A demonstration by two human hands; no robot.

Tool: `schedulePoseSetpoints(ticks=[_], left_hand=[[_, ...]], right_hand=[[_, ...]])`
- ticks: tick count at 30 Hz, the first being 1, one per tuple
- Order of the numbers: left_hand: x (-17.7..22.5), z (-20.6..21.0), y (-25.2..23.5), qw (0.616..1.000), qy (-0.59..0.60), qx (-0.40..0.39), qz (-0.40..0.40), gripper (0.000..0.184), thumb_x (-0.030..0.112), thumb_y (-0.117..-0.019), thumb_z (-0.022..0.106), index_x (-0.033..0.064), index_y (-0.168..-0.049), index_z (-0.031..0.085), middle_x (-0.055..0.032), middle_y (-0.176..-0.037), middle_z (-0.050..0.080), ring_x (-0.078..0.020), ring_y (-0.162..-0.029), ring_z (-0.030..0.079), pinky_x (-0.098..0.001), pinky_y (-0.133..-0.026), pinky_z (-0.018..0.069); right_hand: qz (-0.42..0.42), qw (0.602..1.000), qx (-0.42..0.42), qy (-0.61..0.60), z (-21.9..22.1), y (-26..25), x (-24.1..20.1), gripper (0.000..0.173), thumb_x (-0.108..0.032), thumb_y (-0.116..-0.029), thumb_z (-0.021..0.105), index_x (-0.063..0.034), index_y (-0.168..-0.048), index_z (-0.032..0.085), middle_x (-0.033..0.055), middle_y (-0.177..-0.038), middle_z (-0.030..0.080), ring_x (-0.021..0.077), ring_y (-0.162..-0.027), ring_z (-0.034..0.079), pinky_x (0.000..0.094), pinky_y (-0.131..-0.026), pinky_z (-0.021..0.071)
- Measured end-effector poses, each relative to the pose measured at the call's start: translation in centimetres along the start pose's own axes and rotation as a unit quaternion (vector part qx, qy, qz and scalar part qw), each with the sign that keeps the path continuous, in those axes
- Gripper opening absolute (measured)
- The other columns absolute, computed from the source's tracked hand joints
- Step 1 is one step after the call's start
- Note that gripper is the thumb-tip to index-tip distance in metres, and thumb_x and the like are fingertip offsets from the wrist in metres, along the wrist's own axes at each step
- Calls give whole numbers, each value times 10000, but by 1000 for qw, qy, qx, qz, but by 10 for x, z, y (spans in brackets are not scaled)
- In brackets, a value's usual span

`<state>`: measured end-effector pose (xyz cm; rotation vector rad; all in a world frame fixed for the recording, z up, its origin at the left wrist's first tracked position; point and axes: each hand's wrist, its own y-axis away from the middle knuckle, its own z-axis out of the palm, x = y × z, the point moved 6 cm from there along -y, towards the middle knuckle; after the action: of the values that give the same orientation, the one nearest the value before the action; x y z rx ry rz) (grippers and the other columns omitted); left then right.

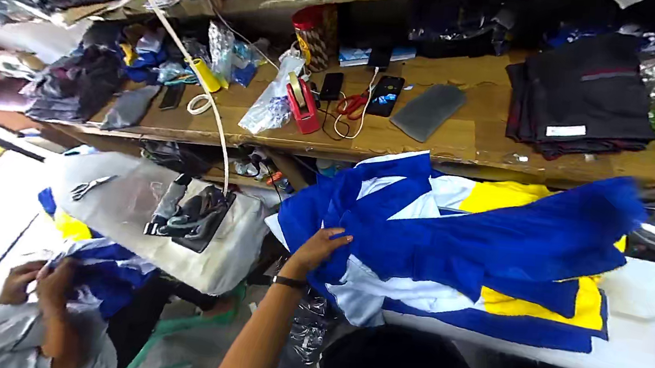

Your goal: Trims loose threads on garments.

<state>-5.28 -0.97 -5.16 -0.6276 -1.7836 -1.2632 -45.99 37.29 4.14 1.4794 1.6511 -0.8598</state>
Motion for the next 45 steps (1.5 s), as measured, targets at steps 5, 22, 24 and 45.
schedulePoseSetpoints(ticks=[5, 22, 24, 45], left_hand=[[-3, 0, 5, 999, 4, 19, 30, 241, 114, -1023, 571, -42, -1192, 642, -76, -1069, 683, -64, -935, 647, -300, -879, 551], [66, 81, -73, 847, -530, 33, 13, 505, 551, -953, 646, 61, -1004, 754, -182, -1141, 705, -381, -1213, 587, -591, -1020, 418], [63, 85, -81, 856, -515, 32, 2, 378, 425, -969, 674, 56, -1013, 747, -190, -1121, 707, -388, -1183, 605, -602, -995, 438], [62, 57, -58, 974, -202, 82, 58, 234, 261, -1007, 664, 31, -998, 710, -108, -837, 687, -221, -764, 645, -471, -757, 528]], right_hand=[[-39, 976, -207, 62, 114, 100, -13, 481, -337, -1116, 396, 42, -1411, 421, 322, -1183, 591, 435, -1010, 630, 627, -868, 510], [44, 921, -365, -130, 240, 208, -17, 292, -252, -1113, 375, -44, -1215, 554, -15, -771, 489, 59, -585, 439, 235, -551, 389], [10, 930, -358, -76, 235, 205, -16, 275, -266, -1103, 431, -50, -1217, 557, 16, -801, 527, 103, -651, 494, 294, -621, 433], [-140, 889, -374, 223, 228, 191, -49, 194, -274, -968, 715, -119, -1065, 780, 87, -1106, 734, 302, -1070, 673, 584, -889, 494]])
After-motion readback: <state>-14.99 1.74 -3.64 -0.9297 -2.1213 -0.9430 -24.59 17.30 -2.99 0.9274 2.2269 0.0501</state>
